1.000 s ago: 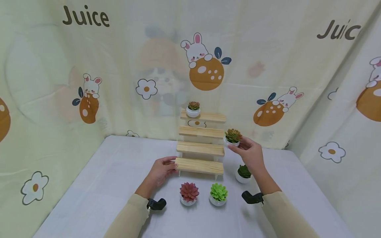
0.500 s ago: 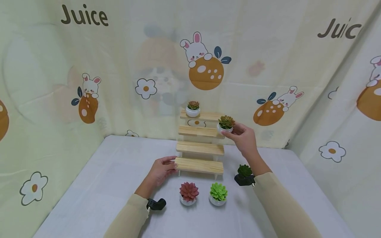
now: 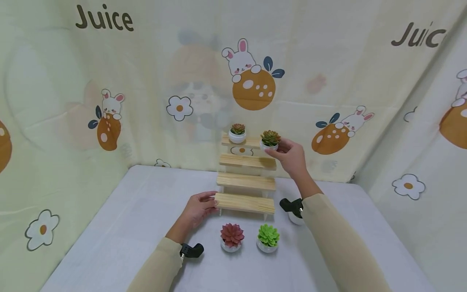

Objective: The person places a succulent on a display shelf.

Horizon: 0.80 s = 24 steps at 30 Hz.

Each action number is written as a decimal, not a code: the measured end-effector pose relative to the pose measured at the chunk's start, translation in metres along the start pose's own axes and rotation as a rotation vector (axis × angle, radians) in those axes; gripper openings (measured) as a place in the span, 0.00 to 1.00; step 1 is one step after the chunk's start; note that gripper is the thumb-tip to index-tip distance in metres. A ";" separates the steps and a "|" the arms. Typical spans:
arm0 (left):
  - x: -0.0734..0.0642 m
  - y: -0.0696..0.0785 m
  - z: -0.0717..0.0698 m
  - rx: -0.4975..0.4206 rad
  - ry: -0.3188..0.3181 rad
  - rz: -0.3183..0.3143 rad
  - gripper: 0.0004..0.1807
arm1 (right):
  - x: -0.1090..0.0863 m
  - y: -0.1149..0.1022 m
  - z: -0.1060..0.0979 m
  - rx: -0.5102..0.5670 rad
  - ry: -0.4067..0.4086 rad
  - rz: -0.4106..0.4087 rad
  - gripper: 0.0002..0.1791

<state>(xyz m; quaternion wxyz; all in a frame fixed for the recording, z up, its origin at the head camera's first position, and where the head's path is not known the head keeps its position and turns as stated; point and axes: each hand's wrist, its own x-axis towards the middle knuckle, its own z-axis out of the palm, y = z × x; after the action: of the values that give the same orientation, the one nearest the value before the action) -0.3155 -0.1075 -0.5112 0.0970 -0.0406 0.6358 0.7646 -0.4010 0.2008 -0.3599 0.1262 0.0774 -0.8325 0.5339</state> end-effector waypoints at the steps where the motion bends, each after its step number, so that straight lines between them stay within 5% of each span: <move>1: 0.000 0.000 0.000 -0.001 0.004 -0.004 0.24 | 0.002 -0.001 0.001 -0.002 -0.001 -0.006 0.38; 24: 0.000 0.001 0.000 0.003 0.006 -0.004 0.24 | 0.036 -0.010 0.020 -0.052 0.054 0.005 0.32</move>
<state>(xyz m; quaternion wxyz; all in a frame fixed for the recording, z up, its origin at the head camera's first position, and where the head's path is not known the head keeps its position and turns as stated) -0.3152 -0.1080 -0.5106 0.0970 -0.0440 0.6371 0.7634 -0.4358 0.1790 -0.3489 0.1495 0.0577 -0.8425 0.5143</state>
